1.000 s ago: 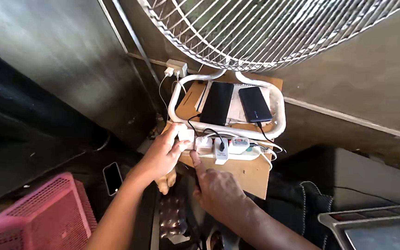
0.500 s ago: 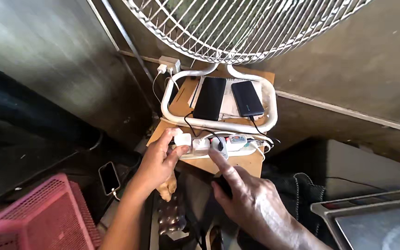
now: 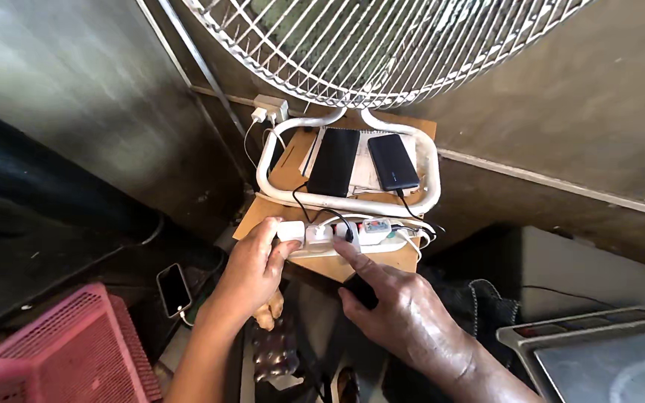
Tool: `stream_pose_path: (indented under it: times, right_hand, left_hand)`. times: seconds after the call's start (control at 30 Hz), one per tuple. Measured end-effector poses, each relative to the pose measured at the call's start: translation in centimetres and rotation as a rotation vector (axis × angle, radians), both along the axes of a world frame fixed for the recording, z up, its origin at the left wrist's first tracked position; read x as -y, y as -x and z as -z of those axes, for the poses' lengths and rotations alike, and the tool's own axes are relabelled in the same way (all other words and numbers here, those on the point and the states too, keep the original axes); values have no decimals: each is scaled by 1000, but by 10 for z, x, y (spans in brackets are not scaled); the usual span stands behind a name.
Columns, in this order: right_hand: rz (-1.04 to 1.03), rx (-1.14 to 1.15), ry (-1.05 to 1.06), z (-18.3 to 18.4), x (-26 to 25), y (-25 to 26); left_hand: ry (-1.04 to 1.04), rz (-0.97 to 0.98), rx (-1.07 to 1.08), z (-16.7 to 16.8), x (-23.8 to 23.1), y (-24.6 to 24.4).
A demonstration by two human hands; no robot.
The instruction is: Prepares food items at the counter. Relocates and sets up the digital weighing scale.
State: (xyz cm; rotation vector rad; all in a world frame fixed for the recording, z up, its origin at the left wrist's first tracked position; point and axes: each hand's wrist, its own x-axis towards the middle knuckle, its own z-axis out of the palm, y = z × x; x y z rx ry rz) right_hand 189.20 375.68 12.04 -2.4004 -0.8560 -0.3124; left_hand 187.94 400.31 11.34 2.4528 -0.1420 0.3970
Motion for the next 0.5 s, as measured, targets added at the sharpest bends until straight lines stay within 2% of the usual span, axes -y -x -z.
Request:
stream_pose_path:
  times: [0.13,0.27,0.43,0.5]
  right_hand:
    - [5,-23,7,-6,-2,-1]
    - [10,-23,-1,-5,-2,0]
    - [2,-24,9,-5,-1,-1]
    - [1,-20,9,-6,-1,-3]
  left_hand:
    - [-129,-11,107,9,1,7]
    - [-125,-26,214,22,4,10]
    - [-153,-25,203,19,1,8]
    - [-71,-4,159,13,-2,5]
